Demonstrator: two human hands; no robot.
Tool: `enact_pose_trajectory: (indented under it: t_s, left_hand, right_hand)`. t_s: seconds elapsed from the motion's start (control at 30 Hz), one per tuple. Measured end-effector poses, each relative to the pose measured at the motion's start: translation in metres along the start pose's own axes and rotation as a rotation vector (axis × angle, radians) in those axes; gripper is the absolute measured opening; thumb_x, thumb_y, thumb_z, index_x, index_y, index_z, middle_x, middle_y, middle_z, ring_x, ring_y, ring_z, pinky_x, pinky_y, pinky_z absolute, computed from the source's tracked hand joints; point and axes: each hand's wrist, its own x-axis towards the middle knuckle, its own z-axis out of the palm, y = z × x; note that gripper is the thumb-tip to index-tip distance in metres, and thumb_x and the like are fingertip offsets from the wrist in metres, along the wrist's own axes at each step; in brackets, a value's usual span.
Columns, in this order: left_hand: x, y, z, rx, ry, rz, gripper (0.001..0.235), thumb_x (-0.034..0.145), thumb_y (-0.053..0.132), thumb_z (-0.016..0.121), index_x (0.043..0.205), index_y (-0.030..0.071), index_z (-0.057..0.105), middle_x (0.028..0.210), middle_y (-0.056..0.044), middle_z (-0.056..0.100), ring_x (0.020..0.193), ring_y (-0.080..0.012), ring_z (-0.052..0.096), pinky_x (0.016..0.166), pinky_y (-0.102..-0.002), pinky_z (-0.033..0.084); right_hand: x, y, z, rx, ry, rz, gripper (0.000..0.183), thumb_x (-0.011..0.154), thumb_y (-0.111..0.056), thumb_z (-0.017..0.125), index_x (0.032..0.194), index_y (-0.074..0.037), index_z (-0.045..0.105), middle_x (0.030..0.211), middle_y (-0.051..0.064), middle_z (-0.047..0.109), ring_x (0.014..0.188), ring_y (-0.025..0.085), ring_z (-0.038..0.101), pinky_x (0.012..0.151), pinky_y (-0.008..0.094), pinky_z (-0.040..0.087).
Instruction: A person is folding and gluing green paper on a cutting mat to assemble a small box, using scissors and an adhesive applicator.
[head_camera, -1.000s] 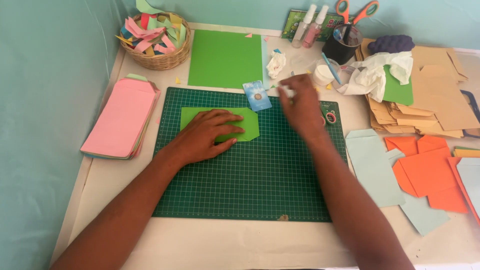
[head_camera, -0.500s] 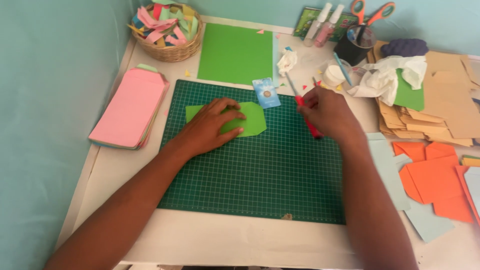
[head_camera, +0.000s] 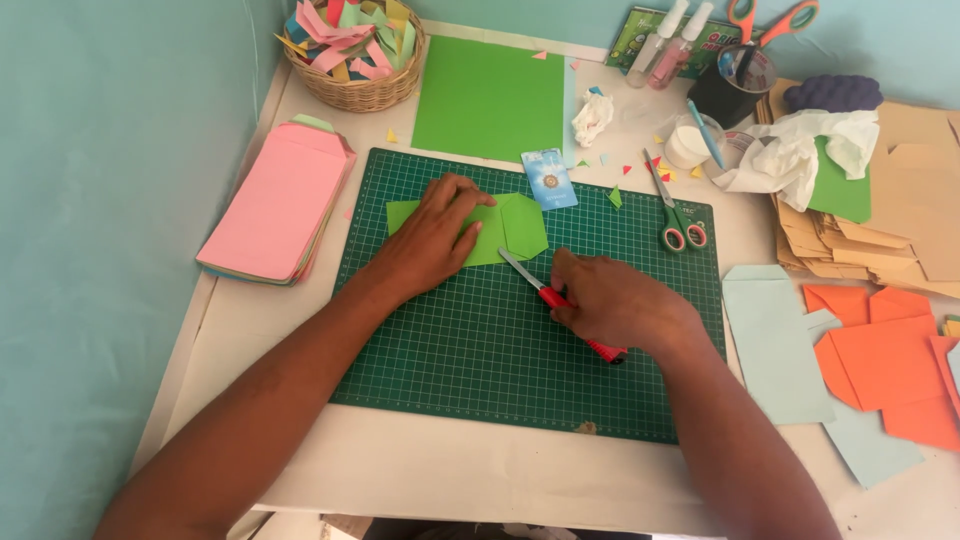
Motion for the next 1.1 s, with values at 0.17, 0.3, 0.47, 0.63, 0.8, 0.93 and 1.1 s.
enact_pose_trajectory:
  t_s: [0.17, 0.3, 0.47, 0.63, 0.8, 0.93, 1.1]
  left_hand:
    - [0.0, 0.002, -0.002, -0.006, -0.005, 0.017, 0.03, 0.102, 0.007, 0.053, 0.132, 0.007, 0.058, 0.122, -0.011, 0.046, 0.12, -0.0332, 0.051, 0.102, -0.045, 0.047]
    - [0.0, 0.008, -0.007, -0.003, -0.013, 0.083, 0.032, 0.101, 0.007, 0.056, 0.132, 0.01, 0.062, 0.128, -0.015, 0.05, 0.124, -0.038, 0.051, 0.102, -0.052, 0.046]
    - [-0.002, 0.021, -0.016, 0.084, -0.149, 0.103, 0.031, 0.102, 0.009, 0.053, 0.127, 0.017, 0.069, 0.139, -0.008, 0.053, 0.134, -0.0333, 0.046, 0.106, -0.056, 0.042]
    - [0.0, 0.017, -0.011, 0.128, -0.2, 0.093, 0.03, 0.103, 0.016, 0.051, 0.125, 0.025, 0.07, 0.14, 0.001, 0.056, 0.137, -0.0261, 0.045, 0.11, -0.054, 0.038]
    - [0.0, 0.024, -0.015, 0.126, -0.225, 0.111, 0.034, 0.103, 0.013, 0.051, 0.127, 0.026, 0.071, 0.143, 0.001, 0.056, 0.14, -0.0271, 0.042, 0.111, -0.055, 0.037]
    - [0.001, 0.016, -0.011, 0.19, -0.258, 0.121, 0.035, 0.103, 0.016, 0.051, 0.128, 0.031, 0.07, 0.145, 0.006, 0.054, 0.144, -0.0223, 0.039, 0.113, -0.053, 0.035]
    - [0.001, 0.022, -0.015, 0.185, -0.255, 0.131, 0.035, 0.102, 0.014, 0.052, 0.127, 0.031, 0.071, 0.151, 0.005, 0.051, 0.147, -0.0231, 0.038, 0.116, -0.053, 0.033]
  right_hand:
    - [0.008, 0.007, 0.005, -0.031, -0.004, 0.003, 0.033, 0.095, -0.026, 0.065, 0.12, -0.005, 0.061, 0.099, 0.016, 0.072, 0.091, 0.032, 0.076, 0.075, 0.042, 0.061]
    - [0.008, 0.008, 0.004, -0.041, 0.009, 0.03, 0.032, 0.095, -0.027, 0.066, 0.118, -0.005, 0.062, 0.097, 0.015, 0.073, 0.089, 0.031, 0.076, 0.072, 0.039, 0.062]
    - [0.012, 0.006, 0.009, -0.017, 0.034, 0.03, 0.032, 0.095, -0.028, 0.065, 0.116, -0.004, 0.06, 0.097, 0.018, 0.072, 0.087, 0.032, 0.076, 0.071, 0.042, 0.061]
    - [0.015, 0.005, 0.009, -0.007, 0.067, 0.031, 0.03, 0.097, -0.027, 0.061, 0.114, -0.003, 0.061, 0.096, 0.018, 0.072, 0.087, 0.032, 0.076, 0.072, 0.042, 0.061]
    - [0.012, 0.003, 0.007, -0.015, 0.076, 0.043, 0.028, 0.098, -0.027, 0.059, 0.112, -0.003, 0.064, 0.094, 0.017, 0.073, 0.084, 0.031, 0.076, 0.071, 0.041, 0.061]
    - [0.014, 0.002, 0.007, -0.035, 0.095, 0.044, 0.026, 0.098, -0.028, 0.06, 0.106, -0.004, 0.066, 0.087, 0.015, 0.072, 0.078, 0.027, 0.075, 0.07, 0.037, 0.061]
    - [0.013, 0.004, 0.01, -0.063, 0.124, 0.03, 0.027, 0.097, -0.03, 0.061, 0.102, -0.004, 0.064, 0.083, 0.017, 0.071, 0.076, 0.03, 0.075, 0.066, 0.041, 0.061]
